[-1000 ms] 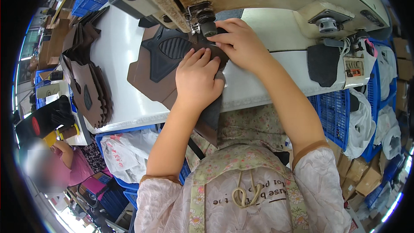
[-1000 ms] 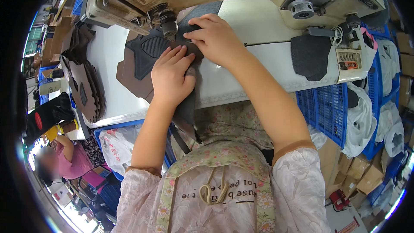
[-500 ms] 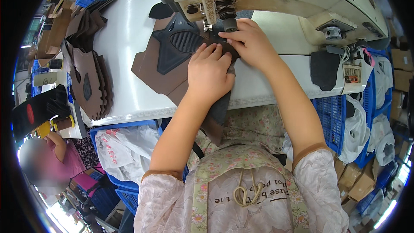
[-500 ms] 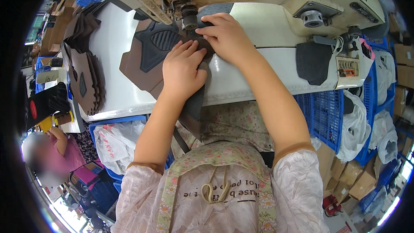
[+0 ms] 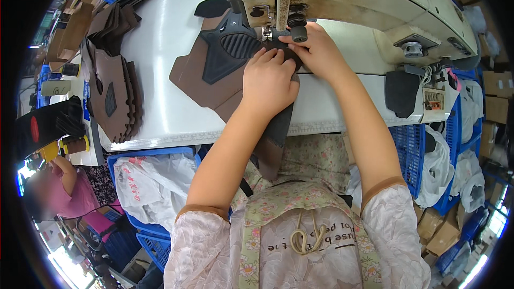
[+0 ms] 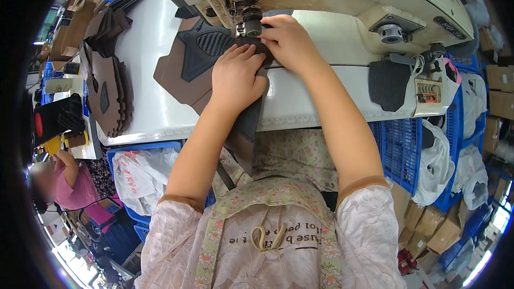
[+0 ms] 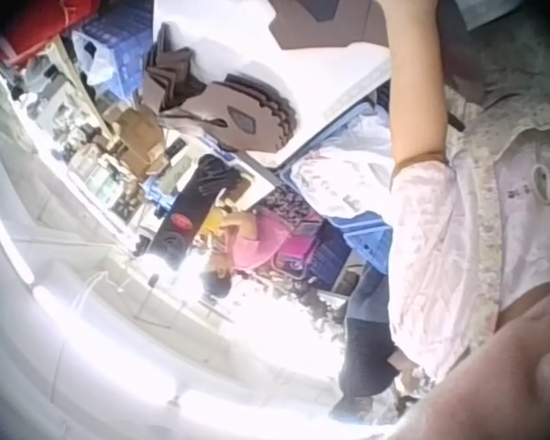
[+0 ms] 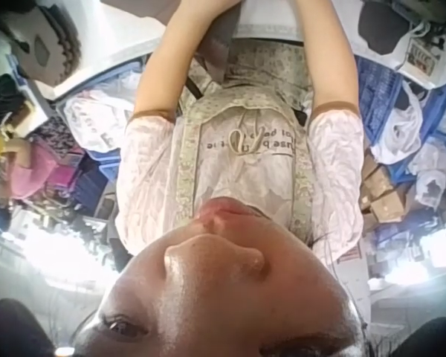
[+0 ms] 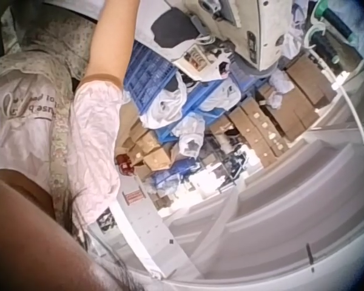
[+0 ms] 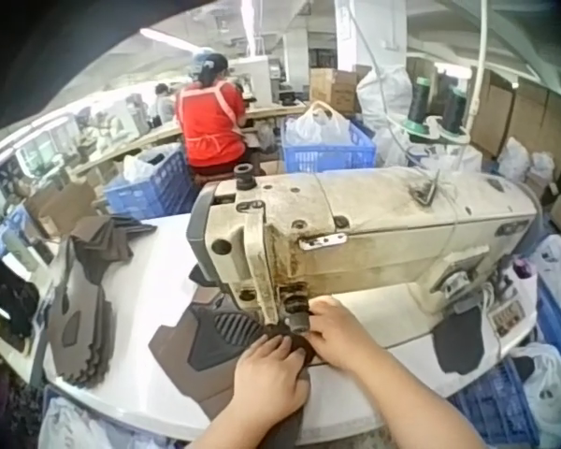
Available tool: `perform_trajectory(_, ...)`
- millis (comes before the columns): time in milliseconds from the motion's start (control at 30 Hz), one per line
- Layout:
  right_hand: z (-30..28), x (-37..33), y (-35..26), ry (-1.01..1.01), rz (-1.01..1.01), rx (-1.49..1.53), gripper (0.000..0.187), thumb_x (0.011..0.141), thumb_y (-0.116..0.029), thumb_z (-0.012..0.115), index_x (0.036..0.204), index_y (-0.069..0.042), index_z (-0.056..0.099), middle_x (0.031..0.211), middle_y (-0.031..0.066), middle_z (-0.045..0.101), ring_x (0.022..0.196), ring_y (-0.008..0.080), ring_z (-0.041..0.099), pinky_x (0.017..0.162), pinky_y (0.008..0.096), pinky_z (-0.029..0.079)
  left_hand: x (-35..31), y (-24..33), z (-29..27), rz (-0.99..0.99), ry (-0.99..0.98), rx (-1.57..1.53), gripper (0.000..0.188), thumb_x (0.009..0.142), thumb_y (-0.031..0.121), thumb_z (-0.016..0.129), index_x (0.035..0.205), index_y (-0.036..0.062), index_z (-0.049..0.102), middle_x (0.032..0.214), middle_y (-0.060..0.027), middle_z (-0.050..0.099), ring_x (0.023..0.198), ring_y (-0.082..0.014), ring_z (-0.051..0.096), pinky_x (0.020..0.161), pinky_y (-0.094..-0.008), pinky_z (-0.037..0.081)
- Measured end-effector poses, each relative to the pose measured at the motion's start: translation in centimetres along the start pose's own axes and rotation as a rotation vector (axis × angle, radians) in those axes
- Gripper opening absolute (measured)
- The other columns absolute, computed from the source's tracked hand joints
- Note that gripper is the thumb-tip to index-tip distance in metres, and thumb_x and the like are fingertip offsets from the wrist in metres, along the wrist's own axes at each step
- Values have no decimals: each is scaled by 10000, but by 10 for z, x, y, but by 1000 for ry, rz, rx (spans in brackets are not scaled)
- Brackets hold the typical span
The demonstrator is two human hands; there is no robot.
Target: The worker is using an industrial sewing machine to stitch together components of a shoe upper, periodically using thread snips to trim excess material.
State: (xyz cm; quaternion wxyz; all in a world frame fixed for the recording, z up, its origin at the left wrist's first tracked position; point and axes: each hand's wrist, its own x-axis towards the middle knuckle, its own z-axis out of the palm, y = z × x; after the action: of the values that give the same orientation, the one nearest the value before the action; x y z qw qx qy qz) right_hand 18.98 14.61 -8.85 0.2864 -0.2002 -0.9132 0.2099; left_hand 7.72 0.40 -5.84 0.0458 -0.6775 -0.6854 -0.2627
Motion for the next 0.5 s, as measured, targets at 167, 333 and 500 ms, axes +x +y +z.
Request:
perform_trajectory(167, 4, 3, 9, 58, -39, 54, 256, 815, -120, 690, 1058, -173, 749, 955, 90, 668, 950, 312, 562, 858, 404, 457, 6, -1, 3, 10, 16, -6, 351, 637, 145, 592, 945, 35, 719, 1057, -188, 702, 1073, -331, 651, 1019, -466, 462)
perform_trajectory(333, 2, 7, 3, -14, 46, 24, 160, 815, -105, 678, 962, -70, 732, 1205, 99, 644, 1176, 302, 550, 987, 390, 461, 9, -4, 4, -6, 25, -1, 344, 639, 134, 595, 942, 32, 720, 1051, -192, 703, 1068, -327, 654, 1016, -462, 465)
perform_trajectory(500, 1, 10, 0, -26, 77, -10, 186, 830, -118, 659, 999, -67, 716, 1198, 98, 642, 1174, 300, 549, 985, 380, 461, 11, -4, 3, -7, 26, 2, 340, 639, 136, 601, 939, 29, 720, 1055, -197, 702, 1062, -333, 655, 1014, -458, 467)
